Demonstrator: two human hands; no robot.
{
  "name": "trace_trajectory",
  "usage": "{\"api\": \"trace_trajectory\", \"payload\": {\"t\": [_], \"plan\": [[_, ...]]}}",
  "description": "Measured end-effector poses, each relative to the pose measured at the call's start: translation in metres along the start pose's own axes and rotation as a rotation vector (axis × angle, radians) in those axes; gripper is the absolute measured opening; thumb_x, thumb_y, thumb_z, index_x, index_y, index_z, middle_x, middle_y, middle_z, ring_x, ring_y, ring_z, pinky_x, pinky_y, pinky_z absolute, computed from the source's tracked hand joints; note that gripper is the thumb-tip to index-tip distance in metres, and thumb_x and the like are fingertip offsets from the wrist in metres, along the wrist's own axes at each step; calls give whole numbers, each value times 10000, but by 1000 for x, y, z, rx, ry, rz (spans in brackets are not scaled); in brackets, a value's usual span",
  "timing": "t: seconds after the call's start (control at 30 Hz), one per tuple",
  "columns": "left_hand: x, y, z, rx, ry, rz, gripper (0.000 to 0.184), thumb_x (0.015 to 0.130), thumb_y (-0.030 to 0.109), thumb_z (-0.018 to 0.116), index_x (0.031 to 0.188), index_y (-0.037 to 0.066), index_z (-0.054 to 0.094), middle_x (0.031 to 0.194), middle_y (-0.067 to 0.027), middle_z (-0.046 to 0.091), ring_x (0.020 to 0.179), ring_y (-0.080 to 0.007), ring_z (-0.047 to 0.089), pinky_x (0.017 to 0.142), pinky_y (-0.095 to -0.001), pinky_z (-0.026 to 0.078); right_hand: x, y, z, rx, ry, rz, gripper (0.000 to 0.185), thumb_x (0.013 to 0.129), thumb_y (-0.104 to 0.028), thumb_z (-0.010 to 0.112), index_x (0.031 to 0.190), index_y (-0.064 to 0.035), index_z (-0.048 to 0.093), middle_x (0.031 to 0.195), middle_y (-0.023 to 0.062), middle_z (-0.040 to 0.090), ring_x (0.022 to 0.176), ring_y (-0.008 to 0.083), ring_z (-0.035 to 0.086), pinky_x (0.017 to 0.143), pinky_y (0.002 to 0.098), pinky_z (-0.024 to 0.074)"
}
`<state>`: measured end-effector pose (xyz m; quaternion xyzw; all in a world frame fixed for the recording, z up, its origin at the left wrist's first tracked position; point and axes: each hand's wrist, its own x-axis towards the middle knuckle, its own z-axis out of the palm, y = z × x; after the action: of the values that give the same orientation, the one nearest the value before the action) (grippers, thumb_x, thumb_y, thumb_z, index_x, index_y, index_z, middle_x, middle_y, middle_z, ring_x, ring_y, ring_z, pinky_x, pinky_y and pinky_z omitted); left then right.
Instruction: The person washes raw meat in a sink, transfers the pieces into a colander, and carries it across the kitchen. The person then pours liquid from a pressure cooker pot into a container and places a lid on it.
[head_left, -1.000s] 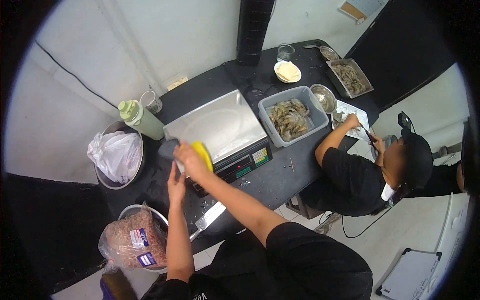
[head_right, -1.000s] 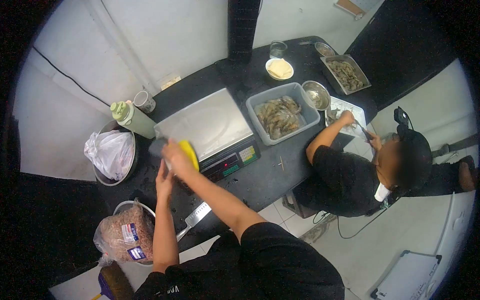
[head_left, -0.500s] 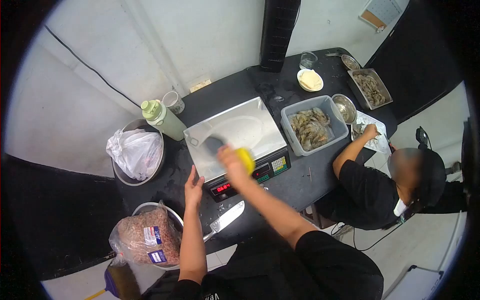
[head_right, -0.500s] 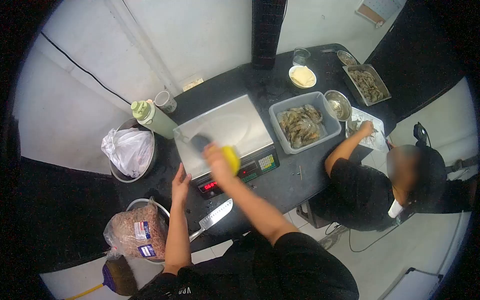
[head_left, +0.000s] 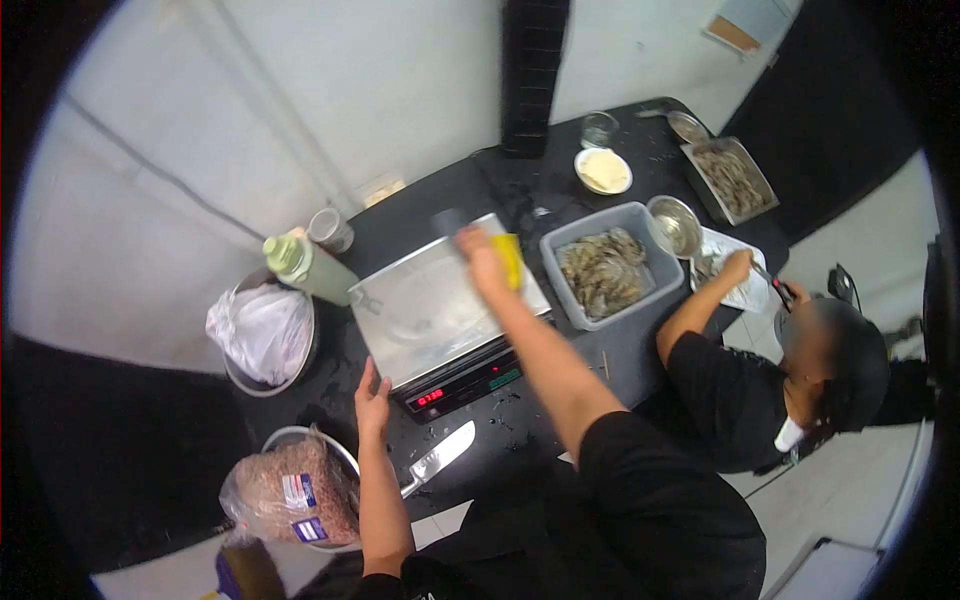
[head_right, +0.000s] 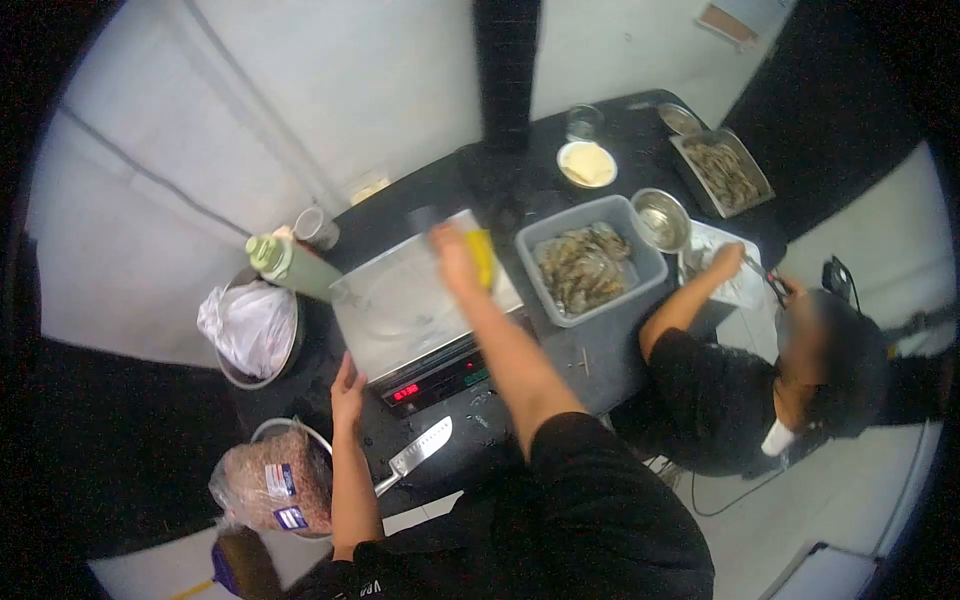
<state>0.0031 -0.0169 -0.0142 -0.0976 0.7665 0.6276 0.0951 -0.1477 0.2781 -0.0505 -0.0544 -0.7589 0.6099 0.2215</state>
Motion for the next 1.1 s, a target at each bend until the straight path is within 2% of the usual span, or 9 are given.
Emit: {"api": "trace_trajectory", "payload": {"t": [0.1, 0.23, 0.37, 0.4, 0.5, 0.67, 0.97, 1.0, 1.1], "plan": [[7, -13, -10, -128, -61, -27, 585, 867, -21, 533, 1405, 42, 309, 1400, -133, 402, 1235, -220, 439, 954, -290, 372, -71, 26, 103, -236, -140, -462, 265, 786, -69, 466, 1011, -10, 593, 1061, 162, 587, 1070, 301, 521, 961, 368, 386], [0, -7, -9, -62, 20, -218, 564, 889, 33, 539, 1405, 65, 313, 1358, -112, 454, 1111, -193, 520, 887, -280, 419, -164, -80, 56, -390, -603, -327, 387, 761, -6, 497, 1120, -55, 632, 1268, 110, 540, 1284, 278, 393, 1076, 358, 314], [22, -40, -18, -52, -117, 25, 512, 893, 69, 552, 1363, 2, 361, 1358, -149, 437, 1189, -216, 464, 987, -326, 365, -206, -98, -30, -548, -629, -317, 338, 776, -40, 505, 1087, -32, 639, 1213, 138, 569, 1221, 299, 459, 1052, 372, 340], [27, -43, -16, -49, -121, 66, 496, 897, 76, 547, 1344, -39, 367, 1365, -165, 421, 1220, -232, 438, 1010, -335, 345, -219, -78, -33, -767, -676, -84, 290, 772, -53, 522, 1028, -15, 654, 1159, 154, 590, 1121, 337, 528, 978, 400, 405], [27, -26, -6, 618, 155, 455, 545, 837, 108, 582, 1296, -105, 378, 1333, -251, 421, 1232, -342, 418, 1052, -351, 302, -304, -104, -103, -777, -384, 348, 259, 765, -44, 527, 983, -16, 665, 1095, 169, 612, 1028, 350, 571, 898, 415, 454], [35, -13, 43, 654, 241, 1036, 636, 796, 249, 671, 1272, -87, 417, 1260, -273, 455, 1186, -402, 420, 1030, -467, 311, -465, -149, -183, -641, 134, 526, 332, 714, -15, 547, 1016, -58, 678, 1003, 161, 655, 927, 322, 626, 811, 398, 500], [-296, 14, 233, 341, -608, 1345, 567, 854, 205, 625, 1307, -42, 390, 1313, -254, 398, 1224, -375, 376, 1032, -451, 306, -902, -177, -177, -862, 605, 942, 164, 747, -184, 569, 823, -104, 691, 790, 161, 646, 715, 335, 623, 622, 425, 494], [-334, 1, 249, 286, -731, 1402, 565, 869, 237, 608, 1318, -25, 388, 1324, -252, 385, 1252, -371, 343, 1040, -445, 298, -963, -168, -160, -545, 918, 1279, 168, 756, -182, 571, 833, -95, 692, 796, 157, 649, 728, 329, 630, 629, 419, 499], [-476, -27, 239, 182, -1108, 1491, 557, 876, 204, 585, 1336, -21, 363, 1401, -259, 261, 1304, -378, 270, 1060, -441, 281, -1137, -204, -83, -629, 1110, 1705, 280, 706, -269, 667, 892, -63, 704, 918, 165, 669, 839, 275, 658, 741, 402, 517]]}}
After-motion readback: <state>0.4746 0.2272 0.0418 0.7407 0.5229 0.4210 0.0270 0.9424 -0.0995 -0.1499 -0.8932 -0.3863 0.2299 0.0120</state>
